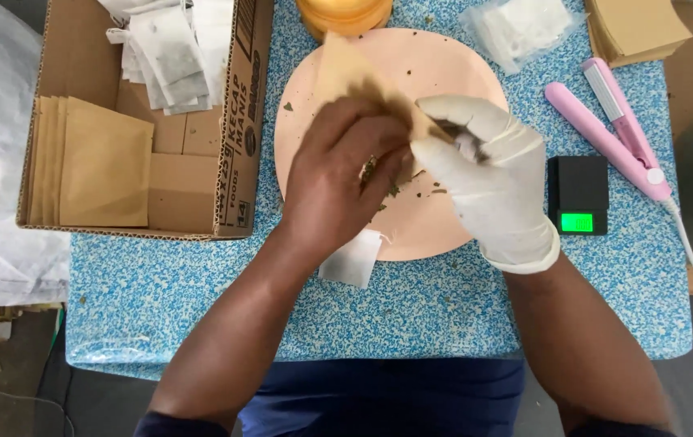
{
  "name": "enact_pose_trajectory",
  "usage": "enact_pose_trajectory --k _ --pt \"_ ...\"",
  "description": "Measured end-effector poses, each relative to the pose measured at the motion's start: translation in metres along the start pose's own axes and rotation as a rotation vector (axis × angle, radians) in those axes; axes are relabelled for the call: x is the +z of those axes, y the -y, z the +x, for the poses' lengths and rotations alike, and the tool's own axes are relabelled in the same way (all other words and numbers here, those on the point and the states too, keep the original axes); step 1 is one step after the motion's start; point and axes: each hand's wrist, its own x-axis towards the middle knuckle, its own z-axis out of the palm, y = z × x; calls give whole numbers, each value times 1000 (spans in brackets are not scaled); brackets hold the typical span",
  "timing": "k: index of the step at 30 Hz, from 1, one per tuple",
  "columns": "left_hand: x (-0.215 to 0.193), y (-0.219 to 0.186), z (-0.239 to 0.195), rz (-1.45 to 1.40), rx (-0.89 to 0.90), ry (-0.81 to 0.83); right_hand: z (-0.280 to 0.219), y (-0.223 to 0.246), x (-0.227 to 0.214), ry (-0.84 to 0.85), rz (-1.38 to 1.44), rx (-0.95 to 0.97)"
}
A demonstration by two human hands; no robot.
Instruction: Filling small white bags with tea leaves using a spoon and sealing them with a heat sealer.
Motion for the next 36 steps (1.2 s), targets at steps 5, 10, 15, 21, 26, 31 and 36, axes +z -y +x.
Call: enact_pose_trajectory --k 5,10,15,21,26,31,36 --pt "-3 -1 -7 -135 -55 33 -5 -15 -10 178 109 -176" --pt "-2 -2 -7 -230 -94 22 -7 -21 -9 191 243 -208" --pt "-1 3 -13 -321 -138 22 -8 -11 -10 215 202 -236" --pt "1 5 -15 -395 -199 9 -8 -6 -8 236 195 -217" --pt "-1 2 -13 -480 -245 -1 -7 -5 -6 262 288 -189" --pt "-5 -1 -8 -502 -234 11 -7 -5 -6 242 197 -203" --pt "-2 0 -9 -502 -218 -10 -7 -9 -8 265 175 -195"
